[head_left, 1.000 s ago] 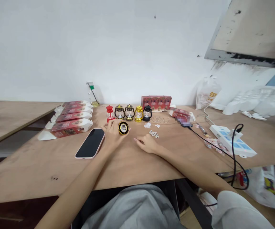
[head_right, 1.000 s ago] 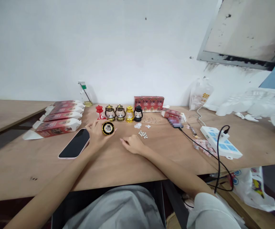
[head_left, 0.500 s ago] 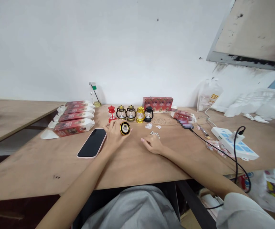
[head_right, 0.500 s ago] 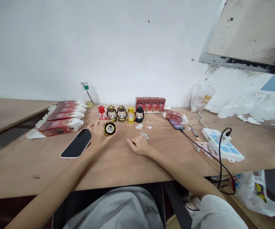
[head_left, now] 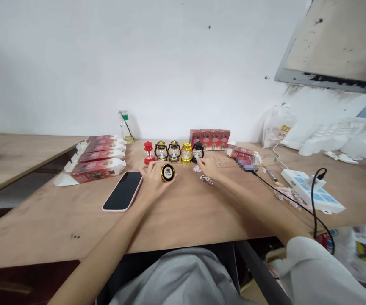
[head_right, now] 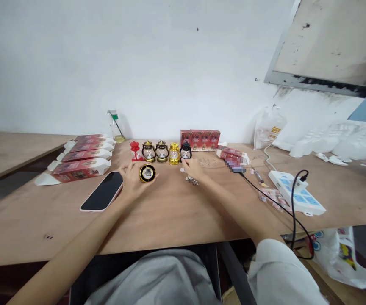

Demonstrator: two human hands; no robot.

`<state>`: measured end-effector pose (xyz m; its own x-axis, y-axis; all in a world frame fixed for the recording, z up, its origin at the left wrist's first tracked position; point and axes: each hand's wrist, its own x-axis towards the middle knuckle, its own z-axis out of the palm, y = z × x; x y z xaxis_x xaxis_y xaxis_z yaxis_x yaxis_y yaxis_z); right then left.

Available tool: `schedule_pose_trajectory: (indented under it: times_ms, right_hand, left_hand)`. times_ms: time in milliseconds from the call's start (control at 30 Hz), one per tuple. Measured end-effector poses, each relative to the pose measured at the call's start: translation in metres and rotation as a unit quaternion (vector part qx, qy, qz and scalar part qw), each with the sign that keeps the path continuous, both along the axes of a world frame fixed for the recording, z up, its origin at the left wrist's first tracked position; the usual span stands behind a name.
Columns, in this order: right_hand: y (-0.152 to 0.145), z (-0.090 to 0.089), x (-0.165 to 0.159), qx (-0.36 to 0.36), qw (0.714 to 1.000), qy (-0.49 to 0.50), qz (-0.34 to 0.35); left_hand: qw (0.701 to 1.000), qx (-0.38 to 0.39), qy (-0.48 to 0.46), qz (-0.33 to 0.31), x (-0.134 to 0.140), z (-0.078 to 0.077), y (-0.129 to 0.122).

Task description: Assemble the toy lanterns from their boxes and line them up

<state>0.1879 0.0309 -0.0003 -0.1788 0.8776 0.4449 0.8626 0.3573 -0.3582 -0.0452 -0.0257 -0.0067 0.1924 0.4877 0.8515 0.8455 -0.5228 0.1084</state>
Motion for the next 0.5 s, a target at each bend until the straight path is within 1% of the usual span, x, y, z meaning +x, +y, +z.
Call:
schedule_pose_trajectory:
  times_ms: [67,167,267,333,400,433,467,500]
  right_hand:
    - [0.017,0.001,-0.003,-0.007,1.0,0.001,-0.021]
    - [0.033,-0.004,-0.01,-0.012,0.999,0.004,-0.033]
    - [0.037,-0.007,-0.017,-0.006,0.999,0.009,-0.038]
    - [0.032,-0.007,-0.023,0.012,0.999,0.031,-0.035]
    - [0.019,-0.007,-0.031,0.028,0.992,0.119,-0.006]
    - [0.01,-0.007,-0.037,0.021,0.981,0.191,0.026]
    - [0.0,-0.009,-0.043,-0.004,0.96,0.273,0.063]
    - [-0.011,-0.01,-0.05,-0.053,0.93,0.347,0.109]
  left_hand:
    - [1.0,-0.001,0.003,-0.004,0.0,-0.002,0.001]
    - [1.0,-0.006,0.011,-0.01,0.0,-0.004,0.003]
    - [1.0,-0.016,0.016,-0.01,0.0,-0.004,0.003]
    - [1.0,-0.021,0.019,-0.012,0.001,-0.003,0.002]
    - [0.999,-0.028,0.022,-0.016,0.001,-0.003,0.001]
    - [0.999,-0.035,0.025,-0.017,0.001,-0.002,0.001]
    - [0.999,-0.042,0.03,-0.019,0.001,-0.002,0.0]
    - [0.998,-0.048,0.036,-0.022,0.001,-0.003,0.001]
